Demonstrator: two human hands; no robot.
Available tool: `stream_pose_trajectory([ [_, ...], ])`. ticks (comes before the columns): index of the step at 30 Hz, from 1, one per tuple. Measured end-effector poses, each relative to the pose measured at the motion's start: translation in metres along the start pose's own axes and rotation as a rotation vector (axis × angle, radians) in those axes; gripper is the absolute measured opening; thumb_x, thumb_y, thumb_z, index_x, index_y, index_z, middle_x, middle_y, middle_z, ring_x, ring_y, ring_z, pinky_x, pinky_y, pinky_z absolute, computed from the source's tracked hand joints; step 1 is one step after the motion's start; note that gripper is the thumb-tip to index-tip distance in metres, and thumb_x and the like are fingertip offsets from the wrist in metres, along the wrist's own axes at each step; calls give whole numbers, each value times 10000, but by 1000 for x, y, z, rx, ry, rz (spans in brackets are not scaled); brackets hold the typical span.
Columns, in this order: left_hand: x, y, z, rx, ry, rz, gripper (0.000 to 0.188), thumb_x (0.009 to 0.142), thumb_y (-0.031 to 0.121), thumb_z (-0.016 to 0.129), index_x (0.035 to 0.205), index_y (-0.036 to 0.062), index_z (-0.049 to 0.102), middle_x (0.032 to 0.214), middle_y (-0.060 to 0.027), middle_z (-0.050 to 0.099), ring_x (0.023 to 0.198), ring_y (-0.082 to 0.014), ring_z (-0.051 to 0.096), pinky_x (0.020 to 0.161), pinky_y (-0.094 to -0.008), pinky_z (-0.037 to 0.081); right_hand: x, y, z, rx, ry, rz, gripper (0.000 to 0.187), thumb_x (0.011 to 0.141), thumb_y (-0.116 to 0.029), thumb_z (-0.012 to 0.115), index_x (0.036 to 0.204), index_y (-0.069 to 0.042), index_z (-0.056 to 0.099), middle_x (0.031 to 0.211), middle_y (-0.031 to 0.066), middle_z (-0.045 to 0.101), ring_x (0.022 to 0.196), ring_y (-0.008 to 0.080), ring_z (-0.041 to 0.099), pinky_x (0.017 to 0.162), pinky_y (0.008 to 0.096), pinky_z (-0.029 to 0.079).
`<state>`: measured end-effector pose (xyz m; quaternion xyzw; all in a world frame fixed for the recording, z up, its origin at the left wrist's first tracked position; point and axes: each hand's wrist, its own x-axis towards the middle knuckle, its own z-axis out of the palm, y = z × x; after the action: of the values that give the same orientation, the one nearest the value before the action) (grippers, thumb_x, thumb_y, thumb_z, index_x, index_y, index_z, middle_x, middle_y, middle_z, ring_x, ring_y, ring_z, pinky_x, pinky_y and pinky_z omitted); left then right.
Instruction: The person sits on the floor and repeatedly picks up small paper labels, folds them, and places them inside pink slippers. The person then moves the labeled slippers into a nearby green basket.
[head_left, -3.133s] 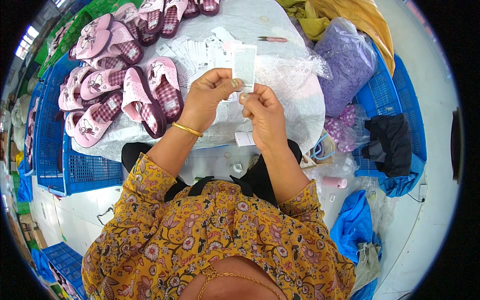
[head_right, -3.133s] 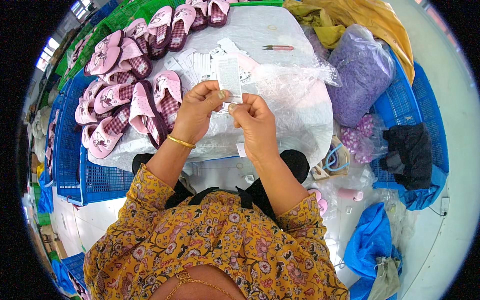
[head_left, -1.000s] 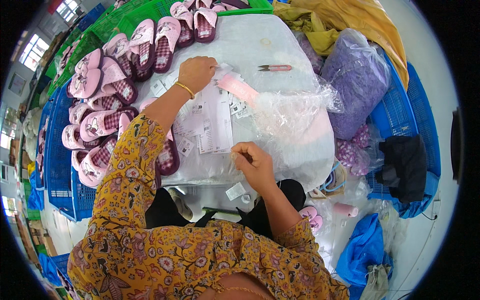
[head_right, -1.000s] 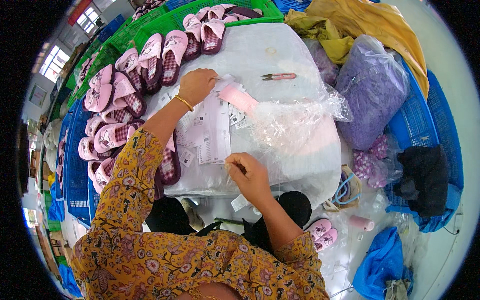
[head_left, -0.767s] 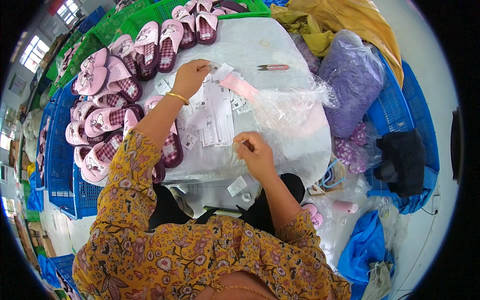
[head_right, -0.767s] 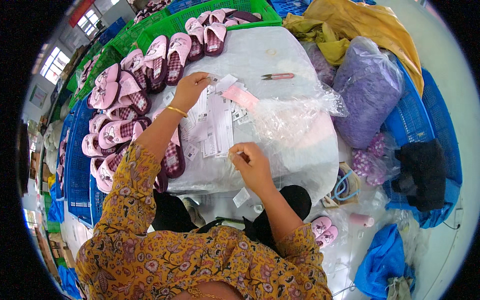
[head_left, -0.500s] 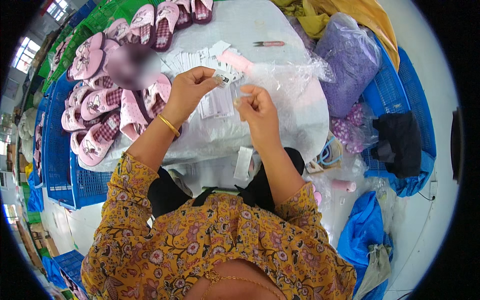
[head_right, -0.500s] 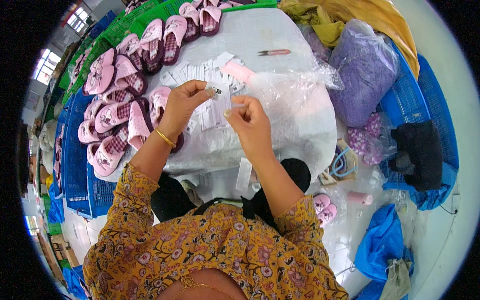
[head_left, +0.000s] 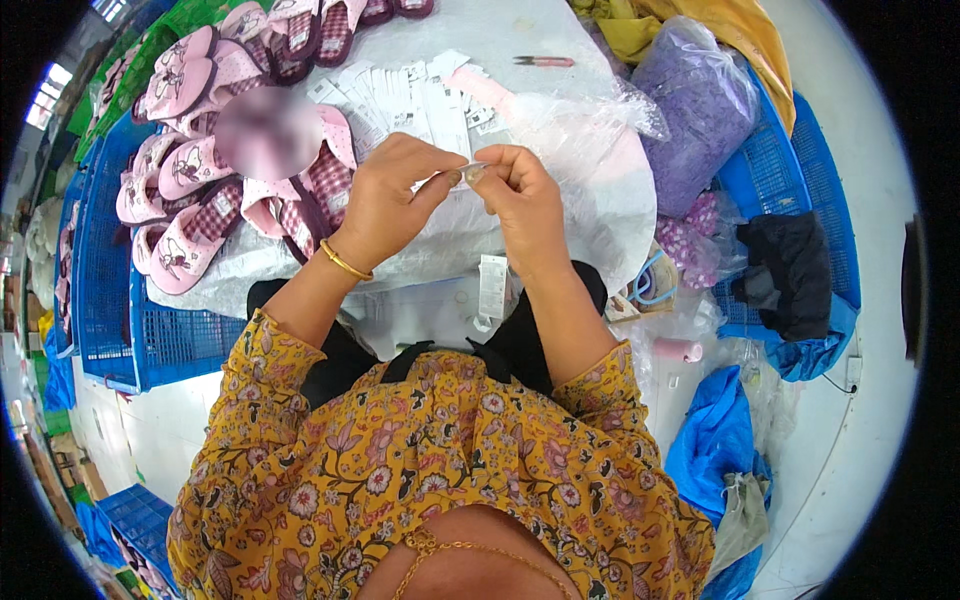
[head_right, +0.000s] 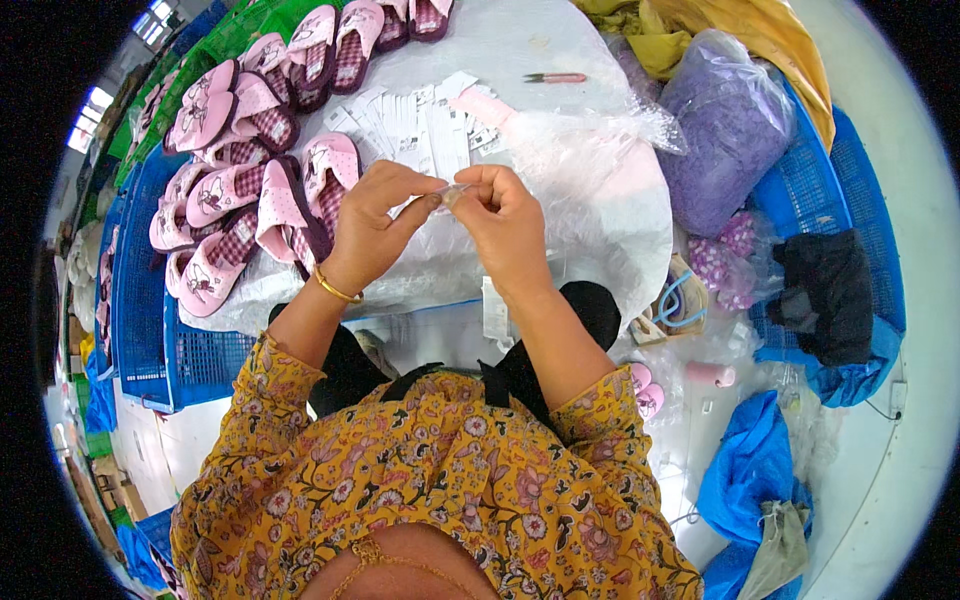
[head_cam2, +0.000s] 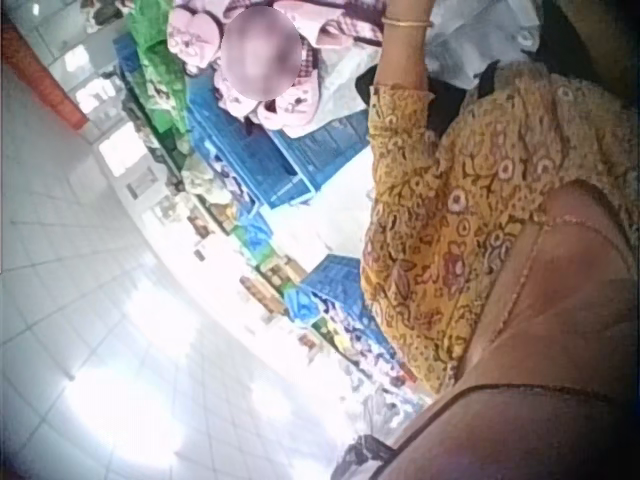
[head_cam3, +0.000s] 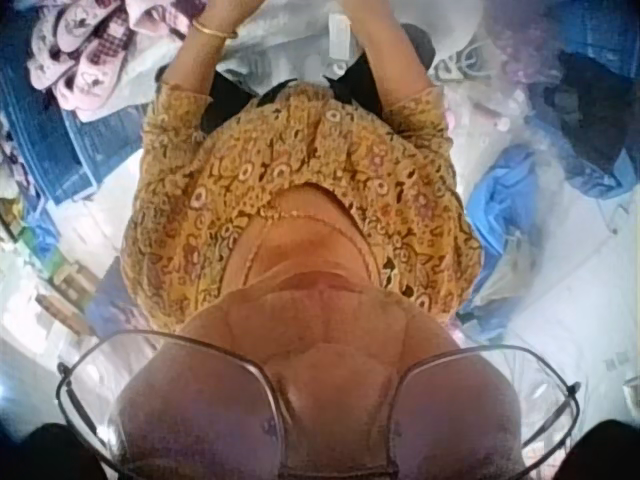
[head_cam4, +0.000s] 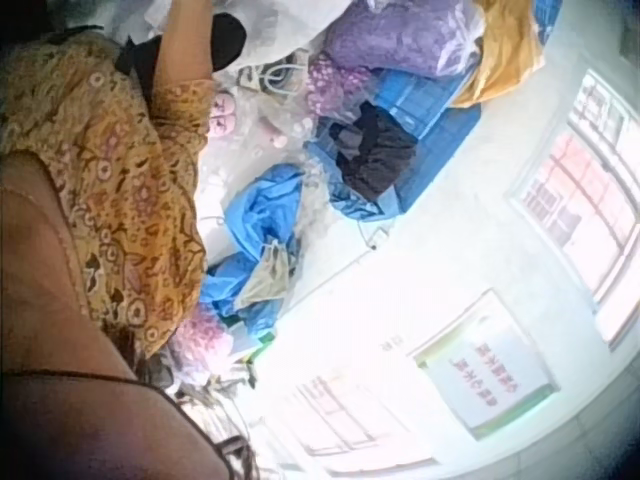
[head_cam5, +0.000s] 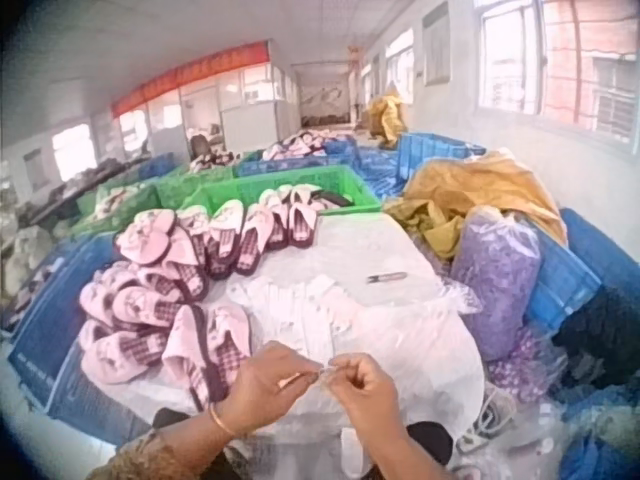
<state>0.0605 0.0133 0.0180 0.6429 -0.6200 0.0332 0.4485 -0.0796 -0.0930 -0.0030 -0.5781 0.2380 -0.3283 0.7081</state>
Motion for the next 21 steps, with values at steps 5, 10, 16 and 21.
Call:
stream_pose_trajectory([
  [5, -8, 10, -17, -410, -216, -499, 238, 947, 230, 627, 1013, 18, 714, 915, -46, 711, 863, -129, 629, 819, -276, 499, -11, -8, -9, -57, -154, 45, 188, 840, -64, 718, 1000, 2, 646, 822, 6, 641, 735, 59, 561, 665, 211, 453],
  [10, -11, 2, -18, -391, -374, -477, 192, 972, 187, 587, 976, 11, 665, 868, 30, 632, 850, -48, 539, 759, -235, 447, -19, -12, -6, -55, -249, 79, 203, 839, -81, 728, 1008, 1, 650, 863, 30, 672, 747, 70, 590, 674, 217, 473],
  [16, -19, 7, -23, -42, -193, -87, 148, 933, 145, 628, 948, -2, 643, 858, -85, 600, 801, -199, 574, 721, -286, 450, -25, -9, -16, -340, -224, -30, 210, 870, -126, 716, 1053, -36, 669, 893, 19, 678, 763, 69, 594, 669, 224, 475],
  [21, -22, 19, -37, -20, -104, -74, 112, 874, 139, 660, 906, 32, 656, 860, -113, 631, 839, -314, 597, 724, -382, 481, -29, -37, 7, -203, -286, 87, 249, 884, -144, 716, 1080, -13, 636, 908, 25, 669, 765, 64, 579, 638, 218, 466],
])
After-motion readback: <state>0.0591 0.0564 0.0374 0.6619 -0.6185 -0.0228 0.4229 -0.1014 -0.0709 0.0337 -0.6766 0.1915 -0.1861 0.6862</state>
